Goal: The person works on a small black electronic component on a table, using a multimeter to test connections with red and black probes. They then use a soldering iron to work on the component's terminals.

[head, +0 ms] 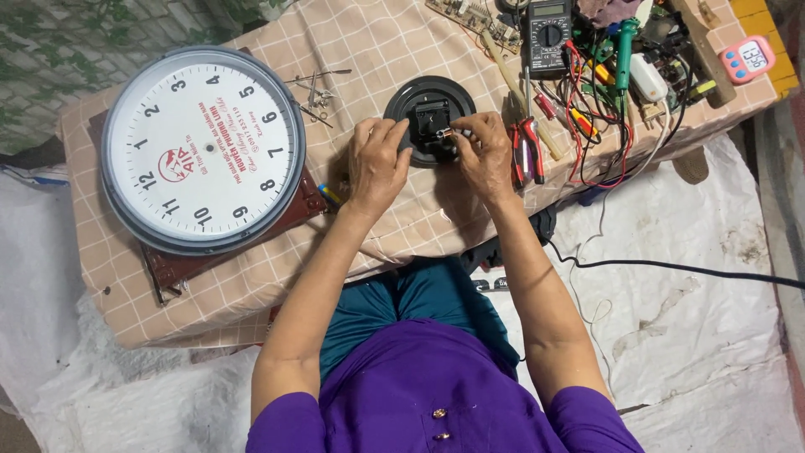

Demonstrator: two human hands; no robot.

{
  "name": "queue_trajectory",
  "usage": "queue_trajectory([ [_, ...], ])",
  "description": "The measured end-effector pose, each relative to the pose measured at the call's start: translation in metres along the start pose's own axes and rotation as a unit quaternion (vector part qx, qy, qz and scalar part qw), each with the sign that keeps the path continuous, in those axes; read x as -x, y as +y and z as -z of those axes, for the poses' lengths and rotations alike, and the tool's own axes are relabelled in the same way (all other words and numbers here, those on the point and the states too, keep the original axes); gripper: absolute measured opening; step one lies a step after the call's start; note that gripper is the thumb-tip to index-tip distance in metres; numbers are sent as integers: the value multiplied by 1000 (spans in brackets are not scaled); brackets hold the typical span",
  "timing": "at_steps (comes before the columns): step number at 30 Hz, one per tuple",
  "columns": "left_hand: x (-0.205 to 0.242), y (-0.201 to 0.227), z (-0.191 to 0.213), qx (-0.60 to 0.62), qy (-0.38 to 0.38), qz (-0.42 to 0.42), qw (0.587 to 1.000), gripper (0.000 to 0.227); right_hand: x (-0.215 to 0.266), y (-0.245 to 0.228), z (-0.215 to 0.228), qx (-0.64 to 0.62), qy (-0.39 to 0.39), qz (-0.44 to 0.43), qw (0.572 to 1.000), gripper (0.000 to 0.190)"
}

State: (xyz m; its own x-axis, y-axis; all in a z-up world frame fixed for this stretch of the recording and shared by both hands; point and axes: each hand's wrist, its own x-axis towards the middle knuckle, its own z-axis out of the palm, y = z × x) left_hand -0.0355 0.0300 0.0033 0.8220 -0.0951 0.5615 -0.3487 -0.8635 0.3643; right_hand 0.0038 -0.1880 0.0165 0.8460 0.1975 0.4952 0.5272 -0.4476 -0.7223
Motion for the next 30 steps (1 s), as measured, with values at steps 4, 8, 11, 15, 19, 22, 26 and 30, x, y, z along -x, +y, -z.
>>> queue_trajectory([
  [4, -21, 7, -4, 76, -17, 8, 997, 47, -9, 0, -2, -6, 10, -4, 1000, 20],
  [8, -33, 3, -17, 111, -58, 34, 991, 59, -13, 5, -8, -9, -8, -14, 1000, 21],
  [11, -38, 2, -18, 109, -89, 48, 989, 60, -14, 7, -12, -7, -20, -22, 1000, 18],
  [15, -39, -1, -21, 101, -121, 77, 984, 58, -14, 16, -17, 11, -27, -35, 999, 15],
  [19, -36, -6, -24, 110, -127, 92, 982, 58, -12, 18, -21, 29, -29, -29, 999, 15],
  [22, -37, -8, -26, 104, -142, 100, 979, 58, -12, 20, -23, 47, -34, -27, 998, 15],
  [26, -36, -18, -41, 96, -152, 100, 979, 58, -11, 21, -23, 46, -35, -24, 998, 15],
  [30, -36, -21, -44, 94, -152, 110, 978, 59, -10, 23, -22, 35, -42, -20, 998, 16],
])
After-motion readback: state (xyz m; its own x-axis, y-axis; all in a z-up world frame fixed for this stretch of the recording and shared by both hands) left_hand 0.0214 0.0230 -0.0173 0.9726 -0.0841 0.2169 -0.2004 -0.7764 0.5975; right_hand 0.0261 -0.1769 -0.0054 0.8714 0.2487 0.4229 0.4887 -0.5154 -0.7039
